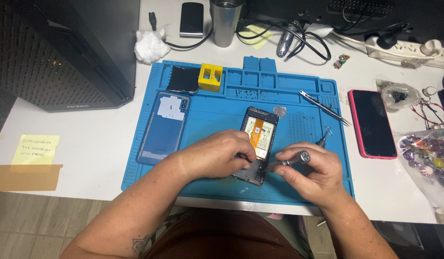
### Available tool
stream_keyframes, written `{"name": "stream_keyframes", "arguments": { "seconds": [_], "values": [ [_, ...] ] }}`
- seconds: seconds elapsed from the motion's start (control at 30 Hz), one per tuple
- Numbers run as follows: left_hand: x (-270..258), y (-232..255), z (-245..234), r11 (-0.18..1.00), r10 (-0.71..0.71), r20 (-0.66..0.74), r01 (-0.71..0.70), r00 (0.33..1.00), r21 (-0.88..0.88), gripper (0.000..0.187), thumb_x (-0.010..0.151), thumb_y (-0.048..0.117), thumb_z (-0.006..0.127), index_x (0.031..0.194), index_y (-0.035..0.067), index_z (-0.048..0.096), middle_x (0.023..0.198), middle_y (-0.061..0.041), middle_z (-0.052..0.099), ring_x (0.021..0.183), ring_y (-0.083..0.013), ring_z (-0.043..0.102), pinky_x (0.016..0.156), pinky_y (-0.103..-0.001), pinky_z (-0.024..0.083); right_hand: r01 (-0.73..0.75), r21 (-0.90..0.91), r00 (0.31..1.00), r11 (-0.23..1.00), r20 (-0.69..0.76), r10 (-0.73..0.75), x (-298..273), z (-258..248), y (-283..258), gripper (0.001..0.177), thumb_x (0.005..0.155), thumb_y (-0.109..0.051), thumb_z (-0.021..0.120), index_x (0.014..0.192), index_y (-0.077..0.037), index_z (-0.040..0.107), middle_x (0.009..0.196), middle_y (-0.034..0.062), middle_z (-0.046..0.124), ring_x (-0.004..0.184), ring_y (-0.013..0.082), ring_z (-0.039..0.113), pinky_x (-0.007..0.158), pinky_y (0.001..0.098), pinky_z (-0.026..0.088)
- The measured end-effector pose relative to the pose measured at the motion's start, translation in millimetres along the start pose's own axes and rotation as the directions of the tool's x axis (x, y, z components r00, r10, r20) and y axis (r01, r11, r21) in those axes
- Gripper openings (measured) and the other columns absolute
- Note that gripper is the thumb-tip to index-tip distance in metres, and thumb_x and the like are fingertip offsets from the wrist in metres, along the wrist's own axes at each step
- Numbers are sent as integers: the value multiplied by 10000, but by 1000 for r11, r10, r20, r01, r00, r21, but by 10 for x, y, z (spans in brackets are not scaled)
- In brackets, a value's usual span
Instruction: The person uses a screwdriver to remove screws from a disassembled smartphone placed on a blue work mat. They remove a metal bracket and set it aside, then continue unscrewing and removing additional components from the phone's interior.
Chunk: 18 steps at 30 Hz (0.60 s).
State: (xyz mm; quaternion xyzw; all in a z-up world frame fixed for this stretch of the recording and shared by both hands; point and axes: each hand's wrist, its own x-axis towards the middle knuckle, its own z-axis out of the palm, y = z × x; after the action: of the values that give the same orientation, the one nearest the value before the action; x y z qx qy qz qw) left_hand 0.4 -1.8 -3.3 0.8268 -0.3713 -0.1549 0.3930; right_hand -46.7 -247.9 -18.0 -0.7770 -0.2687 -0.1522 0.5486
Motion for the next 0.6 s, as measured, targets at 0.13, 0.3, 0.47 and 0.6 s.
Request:
{"name": "stream_keyframes", "arguments": {
  "seconds": [0.13,0.3,0.47,0.6],
  "values": [
    [20,107,8,999,13,35,-12,999,-39,224,797,110,798,1014,52,786,937,-133,731,979,-335,687,875,-446,551,38,38,998,999,-43,-36,-22,-10,35,180,740,-58,861,863,26,759,738,160,750,588,225,707,564,331,601],
    [24,45,120,993,101,20,-100,995,-67,152,820,144,793,959,83,797,879,-105,707,924,-295,676,871,-430,546,69,37,996,997,-58,-66,-46,-15,61,193,734,-56,868,866,31,758,761,156,750,603,230,718,570,329,603],
    [59,-15,184,989,123,-10,-123,992,-87,82,857,123,759,912,78,800,849,-108,717,902,-297,691,853,-429,565,83,36,994,996,-69,-81,-61,-31,78,202,727,-56,874,859,40,754,761,161,748,614,236,729,578,334,607],
    [100,-15,117,997,65,-48,-67,997,-47,96,864,84,734,919,29,790,879,-155,723,921,-337,689,855,-453,563,84,-56,983,995,-162,-92,-77,-81,119,201,760,-66,863,872,54,746,796,183,742,680,280,727,628,357,593]
  ]
}}
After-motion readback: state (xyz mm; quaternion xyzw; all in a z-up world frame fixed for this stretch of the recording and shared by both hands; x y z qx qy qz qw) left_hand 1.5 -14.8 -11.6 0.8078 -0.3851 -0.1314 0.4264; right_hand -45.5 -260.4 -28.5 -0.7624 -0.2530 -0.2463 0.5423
